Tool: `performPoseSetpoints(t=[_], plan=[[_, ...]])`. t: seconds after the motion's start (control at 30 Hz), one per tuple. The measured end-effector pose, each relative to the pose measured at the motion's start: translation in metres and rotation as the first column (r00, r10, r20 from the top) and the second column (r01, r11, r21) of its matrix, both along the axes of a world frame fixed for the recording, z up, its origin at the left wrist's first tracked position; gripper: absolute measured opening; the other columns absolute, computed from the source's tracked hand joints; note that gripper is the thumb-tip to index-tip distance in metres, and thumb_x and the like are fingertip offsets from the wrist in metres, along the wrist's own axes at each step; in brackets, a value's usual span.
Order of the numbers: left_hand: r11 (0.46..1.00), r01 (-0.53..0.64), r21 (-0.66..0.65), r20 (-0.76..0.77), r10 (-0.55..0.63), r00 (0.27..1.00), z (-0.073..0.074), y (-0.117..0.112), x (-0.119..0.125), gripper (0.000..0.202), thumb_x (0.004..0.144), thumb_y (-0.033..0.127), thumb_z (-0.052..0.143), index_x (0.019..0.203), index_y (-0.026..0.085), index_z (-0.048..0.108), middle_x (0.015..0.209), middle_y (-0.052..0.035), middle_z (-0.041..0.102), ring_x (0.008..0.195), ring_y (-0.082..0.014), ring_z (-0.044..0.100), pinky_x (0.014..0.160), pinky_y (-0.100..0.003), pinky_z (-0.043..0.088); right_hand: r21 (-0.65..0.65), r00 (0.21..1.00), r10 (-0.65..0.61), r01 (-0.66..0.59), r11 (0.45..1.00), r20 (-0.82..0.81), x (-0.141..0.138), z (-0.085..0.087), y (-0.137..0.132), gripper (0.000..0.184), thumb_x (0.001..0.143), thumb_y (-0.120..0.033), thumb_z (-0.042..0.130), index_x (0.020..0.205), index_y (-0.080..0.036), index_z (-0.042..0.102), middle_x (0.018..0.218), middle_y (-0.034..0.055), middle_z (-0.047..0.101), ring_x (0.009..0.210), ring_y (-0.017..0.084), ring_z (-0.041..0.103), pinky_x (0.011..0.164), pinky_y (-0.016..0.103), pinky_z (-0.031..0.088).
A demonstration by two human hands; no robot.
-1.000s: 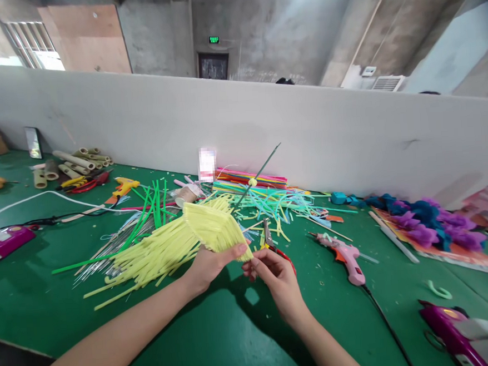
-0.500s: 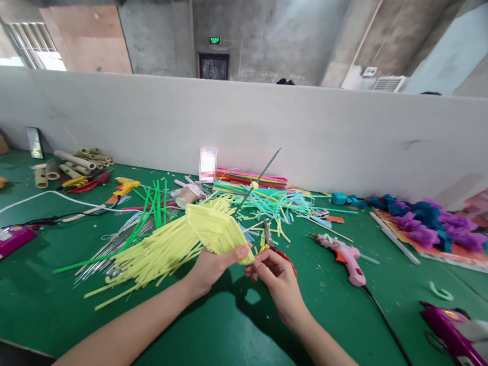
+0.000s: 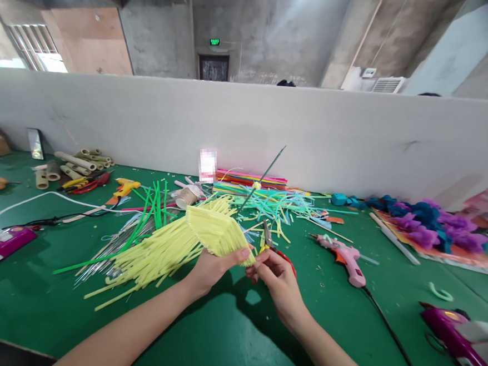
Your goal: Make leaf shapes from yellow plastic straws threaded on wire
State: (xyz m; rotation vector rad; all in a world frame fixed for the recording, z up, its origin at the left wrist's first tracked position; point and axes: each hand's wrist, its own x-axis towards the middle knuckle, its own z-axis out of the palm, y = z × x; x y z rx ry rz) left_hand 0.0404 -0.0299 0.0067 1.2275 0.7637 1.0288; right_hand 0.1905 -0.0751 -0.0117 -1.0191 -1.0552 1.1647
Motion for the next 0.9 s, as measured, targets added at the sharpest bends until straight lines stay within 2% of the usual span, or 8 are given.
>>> performPoseSetpoints(t=[0.27, 0.5, 0.9], plan=[[0.998, -0.049, 0.025, -0.005, 0.049, 0.999, 0.0003, 0.0031, -0.0016, 0.028, 0.071, 0.037, 0.073, 0.091, 0.017, 0.072, 0.086, -0.0034, 0.070, 0.082, -0.0181, 0.063, 0.078, -0.028, 0.051, 0.007, 0.996, 0.081, -0.081, 0.997, -0.039, -0.0010, 0.0004, -0.0014, 0.020, 0.078, -0.037, 0.069, 0.082, -0.018, 0.062, 0.075, 0.0039, 0.067, 0.066, 0.015, 0.060, 0.056, 0.024, 0.047], [1.000, -0.013, 0.020, 0.009, 0.013, 1.000, -0.0022, 0.0009, 0.0001, 0.027, 0.072, 0.035, 0.073, 0.092, 0.017, 0.072, 0.086, -0.0027, 0.070, 0.079, -0.0171, 0.063, 0.075, -0.027, 0.051, -0.023, 0.998, 0.053, -0.054, 0.998, -0.027, -0.0018, 0.0001, -0.0009, 0.024, 0.077, -0.038, 0.070, 0.073, -0.018, 0.058, 0.064, 0.0012, 0.065, 0.059, 0.012, 0.057, 0.055, 0.022, 0.045], [1.000, 0.007, 0.018, 0.024, -0.008, 1.000, -0.0020, -0.0015, 0.0023, 0.026, 0.072, 0.034, 0.073, 0.091, 0.016, 0.071, 0.086, -0.0029, 0.071, 0.081, -0.0184, 0.065, 0.077, -0.028, 0.052, 0.014, 0.999, -0.003, 0.002, 1.000, 0.052, -0.0015, -0.0014, -0.0010, 0.024, 0.077, -0.037, 0.068, 0.069, -0.018, 0.055, 0.059, -0.0013, 0.061, 0.053, 0.010, 0.050, 0.053, 0.021, 0.039]])
